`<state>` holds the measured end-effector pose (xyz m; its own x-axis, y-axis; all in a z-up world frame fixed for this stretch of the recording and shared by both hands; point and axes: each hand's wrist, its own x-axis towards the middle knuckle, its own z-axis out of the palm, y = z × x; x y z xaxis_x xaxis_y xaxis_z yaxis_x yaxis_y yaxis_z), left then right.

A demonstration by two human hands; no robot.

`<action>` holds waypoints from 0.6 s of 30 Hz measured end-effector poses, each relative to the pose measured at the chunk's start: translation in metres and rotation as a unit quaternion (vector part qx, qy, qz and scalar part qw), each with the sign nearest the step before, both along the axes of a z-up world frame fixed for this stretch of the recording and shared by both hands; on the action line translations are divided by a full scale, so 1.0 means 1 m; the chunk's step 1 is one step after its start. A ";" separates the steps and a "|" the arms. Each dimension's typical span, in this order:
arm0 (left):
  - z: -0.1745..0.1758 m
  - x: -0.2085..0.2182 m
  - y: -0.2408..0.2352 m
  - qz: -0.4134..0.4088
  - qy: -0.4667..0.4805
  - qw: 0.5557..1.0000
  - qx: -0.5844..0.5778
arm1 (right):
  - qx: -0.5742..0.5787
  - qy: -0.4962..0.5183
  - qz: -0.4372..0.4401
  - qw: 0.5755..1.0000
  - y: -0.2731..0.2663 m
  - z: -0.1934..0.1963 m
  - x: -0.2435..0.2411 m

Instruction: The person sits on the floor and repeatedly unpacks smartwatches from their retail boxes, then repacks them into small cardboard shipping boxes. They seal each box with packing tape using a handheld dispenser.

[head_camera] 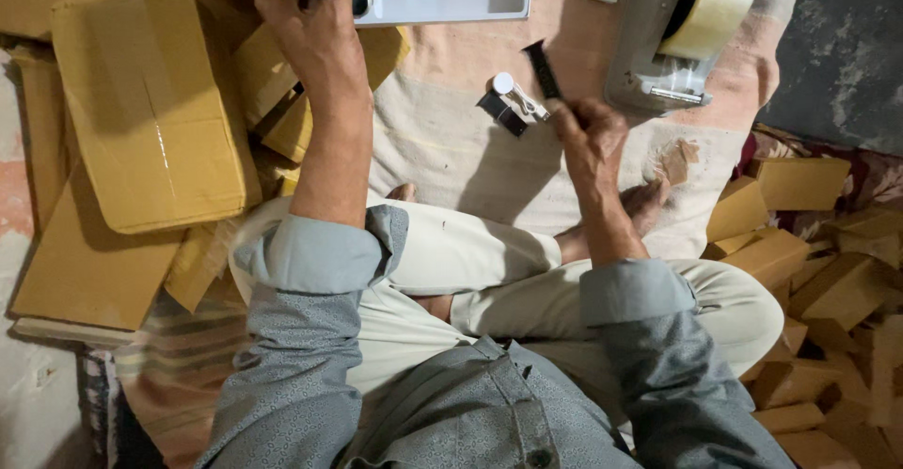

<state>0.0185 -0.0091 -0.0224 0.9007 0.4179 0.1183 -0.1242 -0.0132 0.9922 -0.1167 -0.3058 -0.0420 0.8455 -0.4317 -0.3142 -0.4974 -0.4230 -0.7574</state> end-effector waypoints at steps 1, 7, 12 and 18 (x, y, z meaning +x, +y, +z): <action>-0.002 -0.001 0.001 0.003 0.006 1.000 0.013 | -0.110 -0.051 0.020 0.992 -0.002 -0.001 0.000; 0.006 0.002 0.000 0.000 0.017 1.000 -0.019 | -0.467 -0.169 0.125 0.859 0.011 -0.003 -0.001; 0.005 0.000 0.000 0.008 -0.013 1.000 0.007 | -0.352 -0.166 0.062 0.919 0.013 -0.012 -0.006; 0.002 0.002 -0.005 0.009 0.012 0.999 -0.033 | -0.419 -0.050 0.086 0.902 0.009 -0.017 0.019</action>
<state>0.0203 -0.0140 -0.0200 0.8953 0.4401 0.0685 -0.1010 0.0508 0.9936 -0.0975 -0.2968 -0.0589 0.9289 -0.3412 0.1436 -0.3160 -0.9329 -0.1727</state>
